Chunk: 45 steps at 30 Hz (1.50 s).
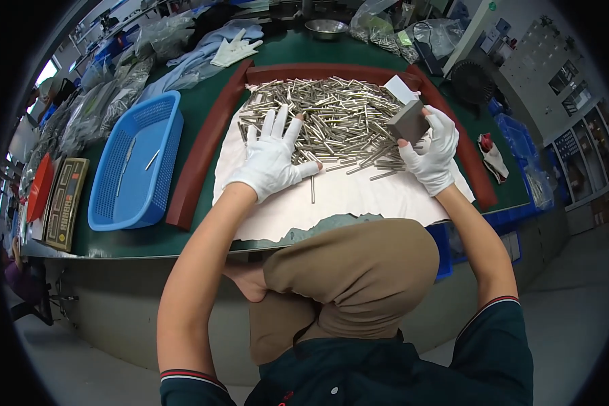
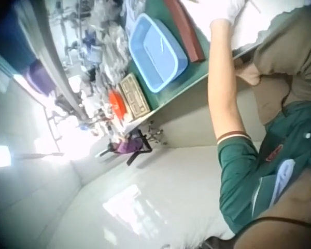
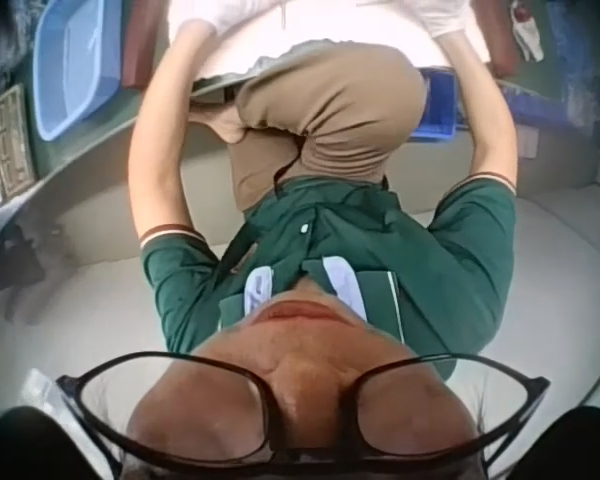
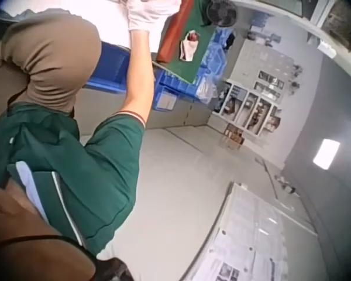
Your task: Inserting small metal pins into a metal block for assembly.
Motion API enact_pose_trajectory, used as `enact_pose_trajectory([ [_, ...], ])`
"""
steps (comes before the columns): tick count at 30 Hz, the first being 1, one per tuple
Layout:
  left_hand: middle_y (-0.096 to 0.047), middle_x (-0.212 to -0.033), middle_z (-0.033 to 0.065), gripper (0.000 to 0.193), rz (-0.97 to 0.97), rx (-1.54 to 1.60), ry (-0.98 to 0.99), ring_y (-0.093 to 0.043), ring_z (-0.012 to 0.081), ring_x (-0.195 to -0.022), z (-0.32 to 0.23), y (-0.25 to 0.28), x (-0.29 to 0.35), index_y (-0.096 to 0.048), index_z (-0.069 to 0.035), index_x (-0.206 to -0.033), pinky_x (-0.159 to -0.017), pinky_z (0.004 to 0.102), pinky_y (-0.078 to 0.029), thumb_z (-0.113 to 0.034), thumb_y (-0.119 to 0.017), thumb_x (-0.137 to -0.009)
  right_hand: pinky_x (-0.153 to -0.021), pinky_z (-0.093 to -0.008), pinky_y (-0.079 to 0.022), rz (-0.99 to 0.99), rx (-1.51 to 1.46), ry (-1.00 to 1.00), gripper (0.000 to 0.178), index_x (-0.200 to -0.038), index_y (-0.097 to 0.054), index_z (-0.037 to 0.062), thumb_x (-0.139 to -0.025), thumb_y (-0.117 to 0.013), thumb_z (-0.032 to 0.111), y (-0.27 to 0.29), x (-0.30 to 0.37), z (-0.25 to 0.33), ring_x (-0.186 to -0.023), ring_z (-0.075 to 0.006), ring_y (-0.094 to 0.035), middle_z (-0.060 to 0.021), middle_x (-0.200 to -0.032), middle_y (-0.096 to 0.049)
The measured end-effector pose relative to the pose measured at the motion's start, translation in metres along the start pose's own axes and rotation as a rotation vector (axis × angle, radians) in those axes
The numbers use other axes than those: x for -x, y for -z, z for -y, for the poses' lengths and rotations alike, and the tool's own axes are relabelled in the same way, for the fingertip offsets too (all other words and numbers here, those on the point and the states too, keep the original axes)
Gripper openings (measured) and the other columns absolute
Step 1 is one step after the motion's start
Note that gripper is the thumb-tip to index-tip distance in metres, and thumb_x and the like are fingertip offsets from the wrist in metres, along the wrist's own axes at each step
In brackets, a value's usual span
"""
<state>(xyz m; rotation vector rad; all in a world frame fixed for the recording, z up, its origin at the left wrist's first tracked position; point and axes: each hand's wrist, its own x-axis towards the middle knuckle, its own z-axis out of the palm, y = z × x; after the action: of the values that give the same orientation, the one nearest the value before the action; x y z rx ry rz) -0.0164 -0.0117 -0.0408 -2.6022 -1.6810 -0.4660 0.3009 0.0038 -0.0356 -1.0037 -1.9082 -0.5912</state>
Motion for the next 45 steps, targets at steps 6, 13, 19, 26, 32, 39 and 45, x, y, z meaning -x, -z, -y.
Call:
enact_pose_trajectory([
  [6,-0.027,-0.146,0.0263,0.089,-0.185,-0.054,-0.151,-0.025,0.0431,-0.135,-0.009,-0.011,-0.042,-0.040,-0.009,-0.140,-0.111,0.0537,-0.016,-0.065,-0.058,-0.074,-0.087,-0.0392,-0.037,0.049,-0.221,0.107,0.071,-0.125,-0.047,0.0088,-0.069,-0.075,0.041,-0.001,-0.019,0.004,-0.101,-0.0284,-0.050,-0.0125,-0.119,-0.052],
  [13,-0.043,-0.139,0.0166,0.071,-0.222,0.061,-0.289,-0.034,0.0396,-0.131,-0.027,-0.019,-0.108,-0.054,-0.012,-0.126,-0.108,0.0522,-0.023,-0.057,-0.067,-0.072,-0.091,-0.0403,-0.037,-0.191,-0.331,0.065,0.074,-0.126,-0.044,0.0085,-0.070,-0.075,0.044,-0.038,-0.040,-0.023,-0.105,-0.0286,-0.050,-0.0131,-0.127,-0.051],
  [19,-0.058,-0.120,0.0092,0.046,-0.308,0.211,-0.270,-0.055,0.0290,-0.109,-0.040,-0.030,-0.148,-0.068,-0.010,-0.104,-0.096,0.0422,-0.040,-0.046,-0.067,-0.076,-0.088,-0.0393,-0.041,-0.120,-0.302,-0.005,0.074,-0.127,-0.044,0.0063,-0.072,-0.074,0.046,-0.032,-0.035,-0.026,-0.105,-0.0283,-0.051,-0.0148,-0.120,-0.052],
  [26,-0.053,-0.127,0.0155,0.046,-0.247,0.338,-0.174,-0.054,0.0296,-0.114,-0.034,0.008,-0.131,-0.060,-0.002,-0.116,-0.099,0.0368,-0.041,-0.034,-0.066,-0.083,-0.092,-0.0368,-0.041,-0.146,-0.320,-0.071,0.072,-0.126,-0.045,0.0030,-0.073,-0.076,0.041,-0.028,-0.033,-0.031,-0.107,-0.0275,-0.051,-0.0147,-0.120,-0.049],
  [32,-0.041,-0.137,0.0231,0.070,-0.050,0.220,-0.239,-0.038,0.0415,-0.128,-0.017,0.052,-0.036,-0.045,-0.005,-0.132,-0.106,0.0480,-0.031,-0.045,-0.067,-0.079,-0.093,-0.0373,-0.041,-0.107,-0.412,-0.168,0.073,-0.125,-0.046,0.0019,-0.071,-0.077,0.041,-0.028,-0.032,-0.027,-0.109,-0.0273,-0.049,-0.0138,-0.119,-0.049],
  [39,-0.019,-0.149,0.0269,0.090,0.190,0.011,-0.279,-0.019,0.0421,-0.139,-0.007,0.020,-0.018,-0.027,-0.008,-0.145,-0.112,0.0540,-0.013,-0.065,-0.053,-0.081,-0.092,-0.0364,-0.041,-0.030,-0.504,-0.195,0.074,-0.126,-0.045,0.0019,-0.071,-0.077,0.042,-0.029,-0.032,-0.010,-0.110,-0.0265,-0.049,-0.0130,-0.119,-0.046],
  [45,-0.028,-0.146,0.0250,0.083,-0.022,0.044,-0.344,-0.029,0.0406,-0.135,-0.028,-0.007,-0.086,-0.034,-0.007,-0.141,-0.111,0.0527,-0.019,-0.055,-0.061,-0.078,-0.092,-0.0364,-0.041,-0.011,-0.477,-0.196,0.076,-0.127,-0.044,0.0017,-0.070,-0.077,0.041,-0.021,-0.031,-0.016,-0.109,-0.0263,-0.049,-0.0133,-0.119,-0.046],
])
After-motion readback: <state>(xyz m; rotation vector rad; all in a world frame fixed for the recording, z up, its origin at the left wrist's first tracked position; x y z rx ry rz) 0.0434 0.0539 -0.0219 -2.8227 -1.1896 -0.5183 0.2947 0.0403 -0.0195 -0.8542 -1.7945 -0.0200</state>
